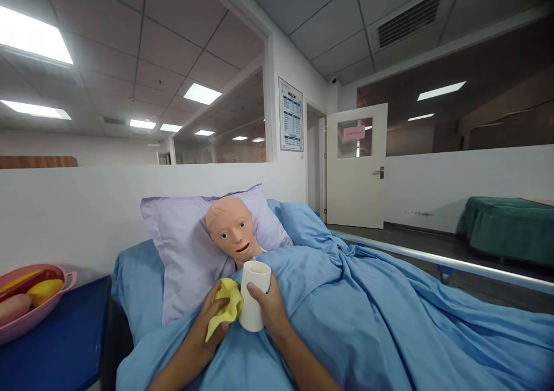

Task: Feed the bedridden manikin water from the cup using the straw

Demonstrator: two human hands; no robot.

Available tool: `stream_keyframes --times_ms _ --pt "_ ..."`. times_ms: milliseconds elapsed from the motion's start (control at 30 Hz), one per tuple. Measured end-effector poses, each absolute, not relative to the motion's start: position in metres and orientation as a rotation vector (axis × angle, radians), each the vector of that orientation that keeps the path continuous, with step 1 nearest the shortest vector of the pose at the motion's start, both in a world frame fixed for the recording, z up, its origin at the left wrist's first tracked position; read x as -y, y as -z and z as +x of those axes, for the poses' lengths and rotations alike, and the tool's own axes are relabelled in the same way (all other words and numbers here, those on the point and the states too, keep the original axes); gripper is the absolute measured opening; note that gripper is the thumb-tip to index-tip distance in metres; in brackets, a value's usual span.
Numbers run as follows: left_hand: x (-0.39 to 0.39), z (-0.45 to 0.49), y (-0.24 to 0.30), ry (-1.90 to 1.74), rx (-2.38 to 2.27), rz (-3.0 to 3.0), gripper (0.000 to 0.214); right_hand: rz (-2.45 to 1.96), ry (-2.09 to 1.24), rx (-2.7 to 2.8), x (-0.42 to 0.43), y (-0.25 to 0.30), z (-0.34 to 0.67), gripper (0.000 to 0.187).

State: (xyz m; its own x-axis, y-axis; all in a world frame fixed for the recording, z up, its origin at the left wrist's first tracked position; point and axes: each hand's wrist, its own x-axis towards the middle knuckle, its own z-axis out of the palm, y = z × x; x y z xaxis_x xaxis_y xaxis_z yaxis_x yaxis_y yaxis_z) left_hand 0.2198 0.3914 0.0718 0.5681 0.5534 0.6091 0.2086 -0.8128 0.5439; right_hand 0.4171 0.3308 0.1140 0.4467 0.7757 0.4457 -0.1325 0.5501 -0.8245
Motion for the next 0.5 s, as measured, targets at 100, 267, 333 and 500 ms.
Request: stream_keyframes --times_ms 100,267,333,500 --pt "-0.389 0.229 -0.092 -1.115 -0.777 2.335 0.024 -0.81 -0.603 0.933 -0.33 -0.111 0.418 0.054" --pt "-0.393 0.25 -0.099 -1.072 -0.867 2.488 0.036 -0.81 -0.644 0.861 -0.335 -0.106 0.421 0.06" --pt "-0.391 0.251 -0.1 -1.03 -0.873 2.574 0.066 -0.785 -0.68 0.852 -0.336 -0.107 0.423 0.061" --pt "-0.388 0.244 -0.135 -0.959 -0.714 2.797 0.07 -0.795 -0.731 0.853 -0.337 -0.108 0.427 0.061"
